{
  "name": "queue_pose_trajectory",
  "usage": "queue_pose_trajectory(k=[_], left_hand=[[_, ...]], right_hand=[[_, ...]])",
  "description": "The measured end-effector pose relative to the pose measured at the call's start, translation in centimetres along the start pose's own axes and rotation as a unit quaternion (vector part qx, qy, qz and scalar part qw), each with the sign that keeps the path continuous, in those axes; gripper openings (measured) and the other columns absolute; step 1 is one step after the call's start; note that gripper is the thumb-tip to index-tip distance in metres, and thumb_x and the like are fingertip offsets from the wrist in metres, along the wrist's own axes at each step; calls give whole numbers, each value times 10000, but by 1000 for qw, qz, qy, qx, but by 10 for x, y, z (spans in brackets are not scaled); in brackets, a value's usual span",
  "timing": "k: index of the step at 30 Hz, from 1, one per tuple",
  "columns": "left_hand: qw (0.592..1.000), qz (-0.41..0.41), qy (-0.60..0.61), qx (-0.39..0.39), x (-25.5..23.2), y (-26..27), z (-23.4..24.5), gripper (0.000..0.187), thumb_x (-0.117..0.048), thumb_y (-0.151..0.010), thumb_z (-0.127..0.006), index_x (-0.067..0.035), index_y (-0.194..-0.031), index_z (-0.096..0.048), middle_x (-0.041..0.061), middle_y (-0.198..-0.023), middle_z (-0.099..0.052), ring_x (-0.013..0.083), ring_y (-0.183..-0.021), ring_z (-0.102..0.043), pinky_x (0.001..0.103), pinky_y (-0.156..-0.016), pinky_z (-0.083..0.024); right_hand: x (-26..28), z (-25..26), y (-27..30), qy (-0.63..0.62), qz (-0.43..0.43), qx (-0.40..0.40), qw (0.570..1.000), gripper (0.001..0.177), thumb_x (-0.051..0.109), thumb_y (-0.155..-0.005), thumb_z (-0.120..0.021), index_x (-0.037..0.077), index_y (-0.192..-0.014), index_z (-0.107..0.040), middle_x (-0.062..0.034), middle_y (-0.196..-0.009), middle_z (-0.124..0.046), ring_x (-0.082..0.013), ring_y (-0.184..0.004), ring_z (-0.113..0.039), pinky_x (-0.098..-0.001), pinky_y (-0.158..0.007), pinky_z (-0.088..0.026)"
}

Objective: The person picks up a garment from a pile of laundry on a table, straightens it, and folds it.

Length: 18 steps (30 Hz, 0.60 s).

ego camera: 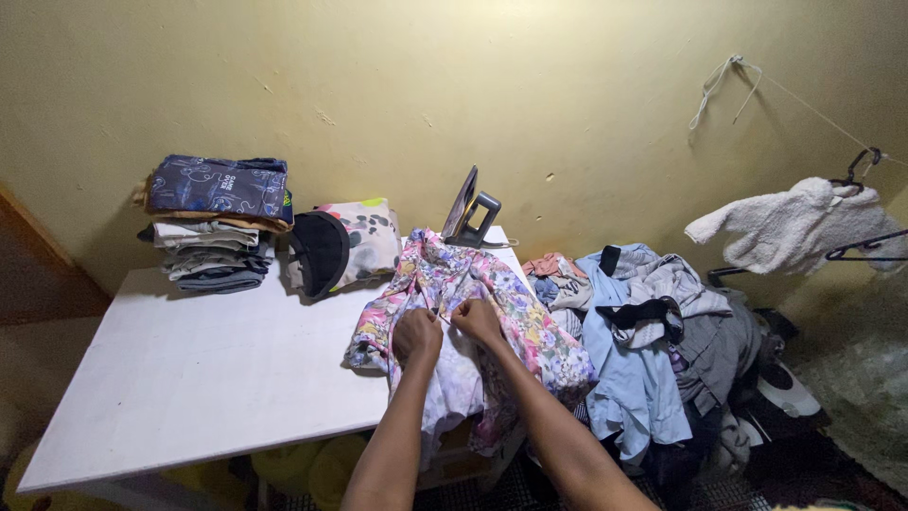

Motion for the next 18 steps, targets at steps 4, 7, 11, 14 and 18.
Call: queue_pose_trajectory(k=[4, 7, 11, 14, 18], left_hand=[[999, -29, 11, -45, -2, 4, -1, 121, -239, -822, -761, -123, -819, -792, 110, -915, -732, 316, -926, -698, 440, -823, -536], [994, -77, -3, -75, -6, -5, -9, 163, -234, -889, -722, -82, -856, -770, 138, -876, -740, 326, -890, -703, 448, -827, -529], [994, -92, -28, -57, -3, -9, -17, 145, -237, -879, -736, -101, -864, -785, 136, -884, -755, 325, -867, -712, 452, -818, -522], [998, -54, -31, 28, 3, 0, -17, 186, -330, -792, -805, -149, -834, -810, 107, -914, -760, 311, -915, -703, 430, -845, -510], [993, -97, -58, -22, -12, 14, 8, 141, -291, -750, -822, -168, -817, -815, 75, -896, -770, 282, -925, -706, 441, -849, -489]], right_hand=[[3, 8, 11, -21, 11, -89, 996, 271, 323, -755, -746, 63, -824, -776, -115, -766, -768, -215, -700, -751, -360, -690, -574], [6, 9, 16, -41, 20, -106, 993, 275, 324, -759, -745, 77, -871, -791, -100, -810, -784, -209, -728, -765, -353, -712, -590], [22, 11, 29, -48, 66, -91, 993, 222, 311, -801, -723, 156, -908, -840, -53, -887, -785, -218, -773, -756, -364, -735, -586], [27, 7, 33, 9, 7, -51, 999, 227, 298, -843, -671, 235, -977, -843, -71, -887, -785, -237, -788, -754, -379, -742, -590], [40, 9, 41, 36, 38, -56, 997, 222, 286, -826, -681, 212, -962, -839, -73, -923, -781, -250, -816, -743, -391, -745, -578]])
Point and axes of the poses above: each hand's wrist, its own y-axis away from the middle knuckle, its own z-axis out of the back of the hand, x = y × z, the point moved 8 cm from there along -y, towards the middle knuckle
